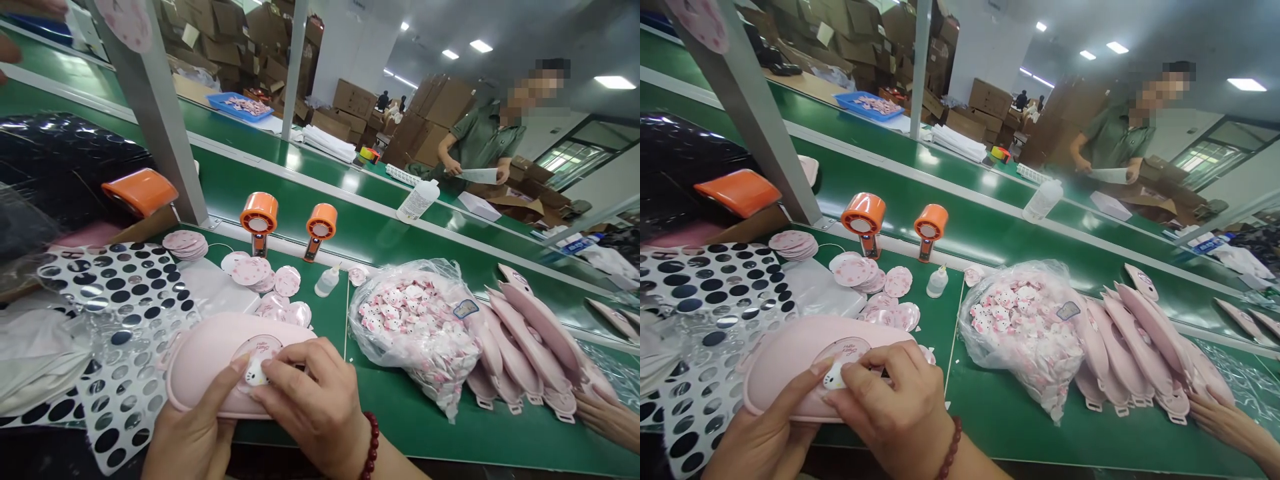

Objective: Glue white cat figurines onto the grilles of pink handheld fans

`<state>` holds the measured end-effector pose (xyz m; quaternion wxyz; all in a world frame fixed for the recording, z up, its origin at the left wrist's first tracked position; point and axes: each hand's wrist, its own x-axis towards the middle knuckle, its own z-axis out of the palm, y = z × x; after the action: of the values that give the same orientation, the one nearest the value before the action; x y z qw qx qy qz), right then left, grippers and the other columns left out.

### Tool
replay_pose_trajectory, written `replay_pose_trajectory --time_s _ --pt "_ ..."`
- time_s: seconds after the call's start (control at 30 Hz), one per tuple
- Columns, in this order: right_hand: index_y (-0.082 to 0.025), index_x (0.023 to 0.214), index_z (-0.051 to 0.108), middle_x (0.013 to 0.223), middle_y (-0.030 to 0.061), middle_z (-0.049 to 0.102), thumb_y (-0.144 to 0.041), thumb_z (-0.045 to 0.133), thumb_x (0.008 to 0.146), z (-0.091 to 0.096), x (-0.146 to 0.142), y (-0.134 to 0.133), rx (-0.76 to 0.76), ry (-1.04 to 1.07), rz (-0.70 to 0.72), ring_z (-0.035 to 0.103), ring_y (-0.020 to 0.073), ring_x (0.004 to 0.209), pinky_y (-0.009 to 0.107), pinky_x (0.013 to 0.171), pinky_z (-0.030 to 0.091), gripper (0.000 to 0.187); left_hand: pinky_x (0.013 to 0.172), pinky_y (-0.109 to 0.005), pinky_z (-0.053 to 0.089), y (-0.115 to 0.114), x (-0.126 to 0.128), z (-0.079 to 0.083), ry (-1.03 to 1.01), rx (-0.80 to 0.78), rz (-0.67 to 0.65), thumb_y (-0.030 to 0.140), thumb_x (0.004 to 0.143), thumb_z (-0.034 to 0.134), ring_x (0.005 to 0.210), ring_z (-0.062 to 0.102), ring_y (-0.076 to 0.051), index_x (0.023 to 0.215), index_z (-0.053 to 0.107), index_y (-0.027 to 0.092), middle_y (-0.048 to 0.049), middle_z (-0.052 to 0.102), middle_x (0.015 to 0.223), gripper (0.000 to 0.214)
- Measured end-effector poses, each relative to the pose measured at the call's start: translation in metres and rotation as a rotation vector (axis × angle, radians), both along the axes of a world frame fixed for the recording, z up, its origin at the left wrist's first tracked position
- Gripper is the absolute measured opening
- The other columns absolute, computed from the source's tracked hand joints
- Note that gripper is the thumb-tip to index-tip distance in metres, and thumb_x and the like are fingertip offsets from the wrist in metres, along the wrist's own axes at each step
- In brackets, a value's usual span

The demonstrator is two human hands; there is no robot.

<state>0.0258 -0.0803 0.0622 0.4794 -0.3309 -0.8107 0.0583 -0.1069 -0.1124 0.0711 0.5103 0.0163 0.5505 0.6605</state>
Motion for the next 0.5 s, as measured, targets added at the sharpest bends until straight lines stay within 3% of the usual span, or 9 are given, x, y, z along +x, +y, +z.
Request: replay_pose_trajectory --time_s 0.33,0.5 --pt "-0.023 0.100 0.076 0.087 0.0032 0.075 -0.026 0.067 0.100 0.0058 -0.0067 -0.0018 0.008 -0.055 -0.028 0.065 0.0166 0.075 0.025 0.063 0.054 0.009 0.092 -0.029 0.060 -0.0028 -0.0033 -0.0063 0.029 0.048 -0.011 0.037 0.049 0.100 0.121 0.068 -0.031 0.111 0.075 0.028 -0.0046 0.077 0.121 0.068" --pt "-0.022 0.102 0.075 0.089 0.0024 0.076 -0.023 0.064 0.102 0.0078 -0.0065 0.0000 -0.021 -0.084 -0.002 0.065 0.0166 0.078 0.025 0.066 0.054 0.011 0.087 -0.025 0.061 -0.0016 -0.0053 -0.0039 0.022 0.039 0.013 0.029 0.046 0.099 0.109 0.071 -0.027 0.109 0.075 0.024 -0.0038 0.078 0.113 0.067"
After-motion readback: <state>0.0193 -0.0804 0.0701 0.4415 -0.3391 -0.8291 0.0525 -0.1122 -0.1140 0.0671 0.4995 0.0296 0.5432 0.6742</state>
